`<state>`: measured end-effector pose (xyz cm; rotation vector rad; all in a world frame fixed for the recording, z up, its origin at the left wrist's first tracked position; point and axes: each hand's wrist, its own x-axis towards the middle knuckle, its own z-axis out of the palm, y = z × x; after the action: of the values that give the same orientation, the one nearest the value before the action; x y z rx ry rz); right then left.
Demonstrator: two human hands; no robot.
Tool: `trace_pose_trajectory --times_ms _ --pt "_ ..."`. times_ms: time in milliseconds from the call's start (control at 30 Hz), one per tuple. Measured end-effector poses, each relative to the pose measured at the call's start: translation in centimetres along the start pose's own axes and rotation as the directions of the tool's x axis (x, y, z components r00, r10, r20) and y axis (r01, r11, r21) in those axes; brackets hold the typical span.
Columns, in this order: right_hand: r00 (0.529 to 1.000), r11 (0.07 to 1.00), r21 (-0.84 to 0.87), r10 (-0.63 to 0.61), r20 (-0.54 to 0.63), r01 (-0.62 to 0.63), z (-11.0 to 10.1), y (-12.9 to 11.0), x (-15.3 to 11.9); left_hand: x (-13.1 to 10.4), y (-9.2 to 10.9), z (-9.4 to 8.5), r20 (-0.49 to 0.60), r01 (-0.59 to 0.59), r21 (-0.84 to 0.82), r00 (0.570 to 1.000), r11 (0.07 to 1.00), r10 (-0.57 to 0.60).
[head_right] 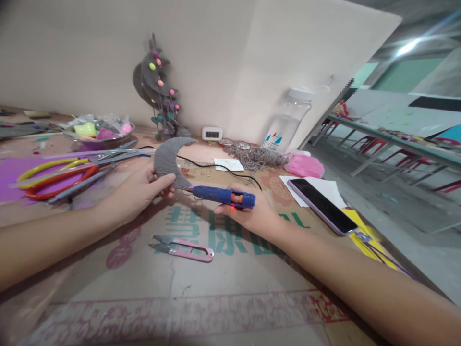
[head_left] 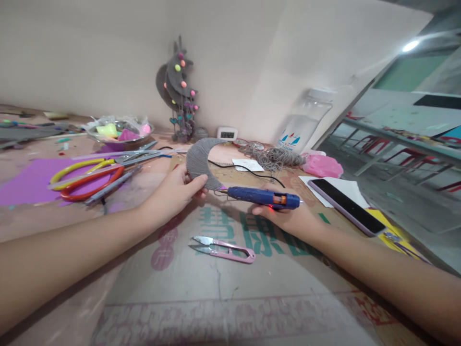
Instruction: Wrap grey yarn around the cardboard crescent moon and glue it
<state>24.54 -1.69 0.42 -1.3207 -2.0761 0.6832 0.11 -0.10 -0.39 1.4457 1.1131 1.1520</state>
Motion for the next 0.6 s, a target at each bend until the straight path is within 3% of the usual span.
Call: trace_pose_trajectory --times_ms 133,500,600 --pt "1.0 1.0 -0.009 0.015 -0.004 -0.015 0.01 -0.04 -0.01 0.1 -0.19 -0.07 0.025 -0.032 0.002 0.999 0.999 0.032" --pt "0.999 0.998 -0.06 -0.032 0.013 0.032 -0.09 0.02 0.22 0.15 0.06 0.26 0.016 0.088 -0.093 0.996 0.992 -0.087" --pt "1.0 0.999 -0.051 -0.017 0.013 0.018 -0.04 0.17 0.27 0.22 0.08 0.3 0.025 0.067 -0.108 0.998 0.992 -0.065"
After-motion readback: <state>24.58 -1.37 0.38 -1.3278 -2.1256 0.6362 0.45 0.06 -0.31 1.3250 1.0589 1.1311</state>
